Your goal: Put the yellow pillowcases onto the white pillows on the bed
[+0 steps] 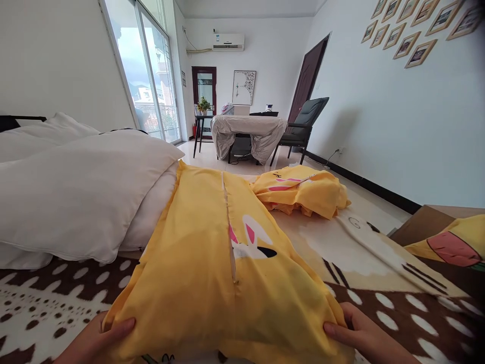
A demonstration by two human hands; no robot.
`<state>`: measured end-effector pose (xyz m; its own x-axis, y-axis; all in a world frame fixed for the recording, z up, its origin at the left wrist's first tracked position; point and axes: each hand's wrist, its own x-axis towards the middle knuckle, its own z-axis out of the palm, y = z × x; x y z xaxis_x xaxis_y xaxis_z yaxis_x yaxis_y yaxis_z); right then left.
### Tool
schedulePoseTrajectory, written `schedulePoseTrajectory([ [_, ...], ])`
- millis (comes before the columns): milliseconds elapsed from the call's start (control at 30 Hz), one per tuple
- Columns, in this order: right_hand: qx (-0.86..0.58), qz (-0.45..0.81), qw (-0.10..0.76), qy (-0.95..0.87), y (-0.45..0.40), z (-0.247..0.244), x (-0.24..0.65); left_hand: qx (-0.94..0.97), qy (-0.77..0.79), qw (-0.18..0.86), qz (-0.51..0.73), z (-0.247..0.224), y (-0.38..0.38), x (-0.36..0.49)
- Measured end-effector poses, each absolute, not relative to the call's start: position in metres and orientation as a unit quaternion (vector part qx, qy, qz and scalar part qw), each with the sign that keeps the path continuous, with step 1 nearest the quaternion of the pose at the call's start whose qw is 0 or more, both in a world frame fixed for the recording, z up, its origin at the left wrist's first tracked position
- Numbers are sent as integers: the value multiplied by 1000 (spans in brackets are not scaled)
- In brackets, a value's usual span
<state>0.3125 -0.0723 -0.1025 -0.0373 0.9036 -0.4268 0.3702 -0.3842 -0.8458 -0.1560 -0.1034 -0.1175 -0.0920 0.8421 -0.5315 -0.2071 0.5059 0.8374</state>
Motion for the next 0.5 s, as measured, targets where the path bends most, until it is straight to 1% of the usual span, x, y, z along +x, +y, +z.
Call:
schedulePoseTrajectory([
  [400, -649, 532, 260, -478, -74, -104, 311, 267, 596, 641, 404, -124, -102, -156],
  [500, -617, 588, 262, -454, -81, -112, 308, 280, 601, 634, 398, -106, -102, -150],
])
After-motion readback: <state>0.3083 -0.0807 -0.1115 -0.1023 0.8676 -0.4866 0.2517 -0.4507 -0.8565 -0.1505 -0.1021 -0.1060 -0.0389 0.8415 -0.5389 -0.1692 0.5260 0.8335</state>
